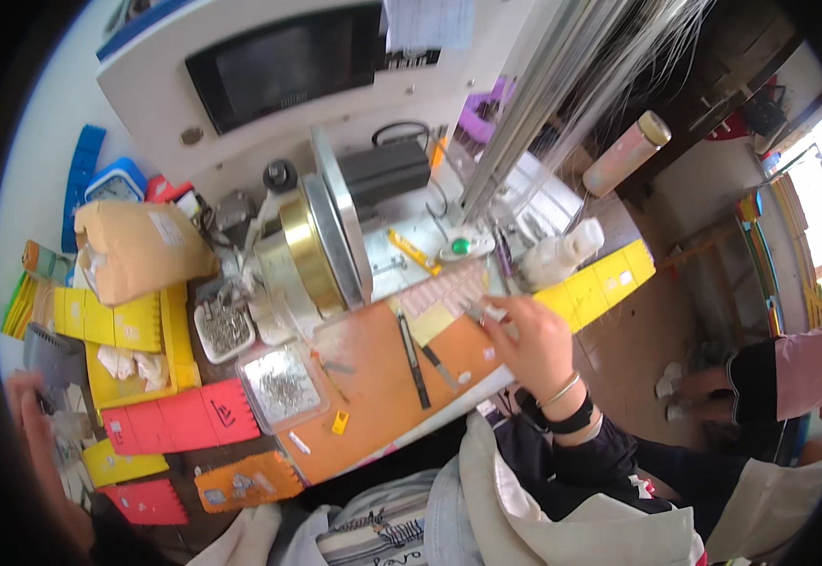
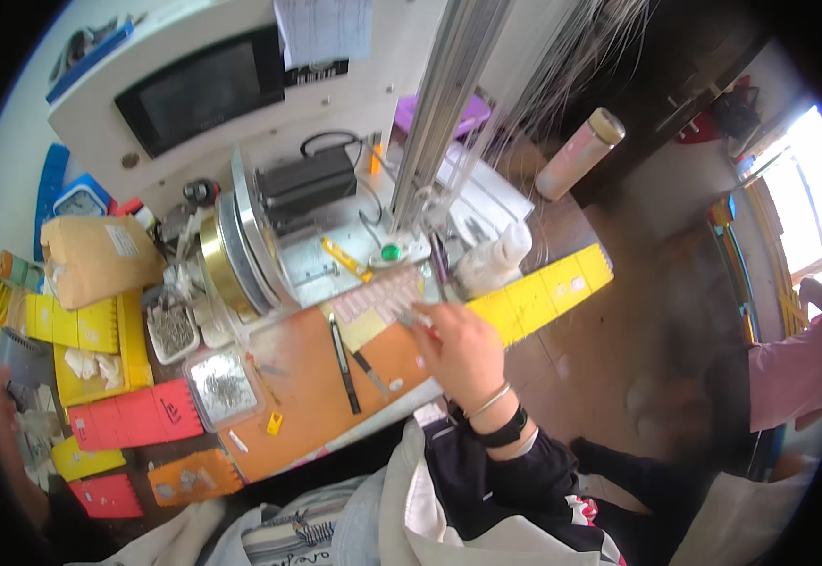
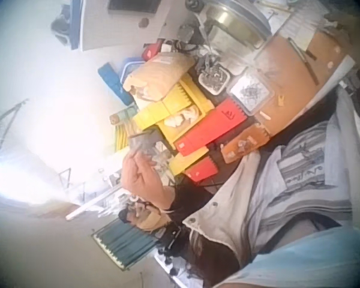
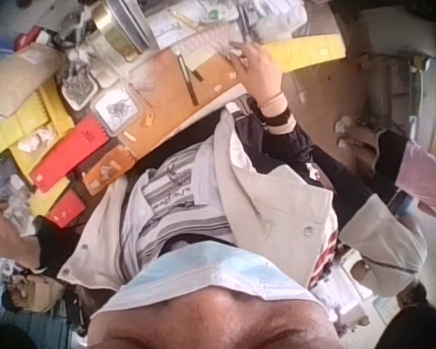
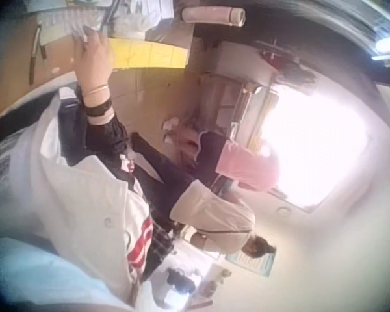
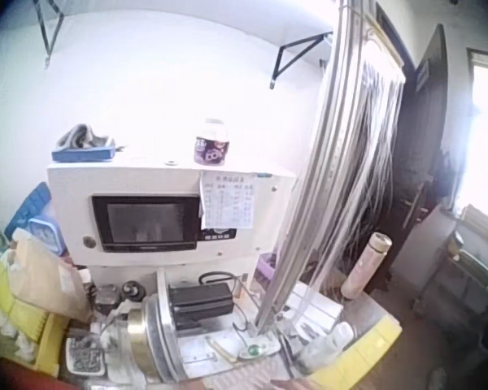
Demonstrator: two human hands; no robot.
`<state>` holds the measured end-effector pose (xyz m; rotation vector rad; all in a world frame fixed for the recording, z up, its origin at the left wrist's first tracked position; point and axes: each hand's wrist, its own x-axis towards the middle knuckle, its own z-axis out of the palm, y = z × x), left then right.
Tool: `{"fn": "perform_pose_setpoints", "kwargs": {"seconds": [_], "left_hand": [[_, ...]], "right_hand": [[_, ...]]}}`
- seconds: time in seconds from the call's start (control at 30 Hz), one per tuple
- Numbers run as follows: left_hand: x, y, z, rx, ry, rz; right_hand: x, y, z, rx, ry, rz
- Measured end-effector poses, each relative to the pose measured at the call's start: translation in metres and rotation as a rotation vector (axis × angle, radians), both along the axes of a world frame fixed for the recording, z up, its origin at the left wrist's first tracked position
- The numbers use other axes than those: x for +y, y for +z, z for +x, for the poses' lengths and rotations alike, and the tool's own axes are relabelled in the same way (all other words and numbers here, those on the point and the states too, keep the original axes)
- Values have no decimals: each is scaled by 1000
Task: Sorting small metal pins from an envelope and operating a precision machine to process components.
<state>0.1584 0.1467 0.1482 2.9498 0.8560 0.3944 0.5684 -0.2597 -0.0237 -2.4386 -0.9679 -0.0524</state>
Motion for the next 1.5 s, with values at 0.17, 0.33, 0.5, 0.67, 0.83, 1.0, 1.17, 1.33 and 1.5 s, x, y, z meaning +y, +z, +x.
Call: {"fn": "perform_pose_setpoints", "kwargs": {"seconds": [0.17,0.33,0.5,0.67,0.83,1.0,1.17,1.33,1.5], "left_hand": [[-54,-44,127,-367,-67,-71],[-31,-70,130,-518,-185,-644],[-63,-64,183,-539,-262,-269],[-48,-83,200,-495,-325,-332],[-37,-101,201,-376,-410,-423],[-36,-105,206,-359,-441,-401],[-47,-98,205,-359,-336,-438],[-55,-109,204,-407,-256,-458],[-58,-108,205,-413,-269,-530]], "right_hand": [[5,-13,1,-74,-8,9],[9,-14,-3,-56,-10,-73],[12,-20,1,-167,-11,-114],[15,18,-35,-124,67,196],[83,45,-81,184,598,343],[143,40,-98,894,723,373],[169,30,-97,1615,592,473],[181,21,-100,1924,478,634],[188,18,-96,2020,477,727]]}}
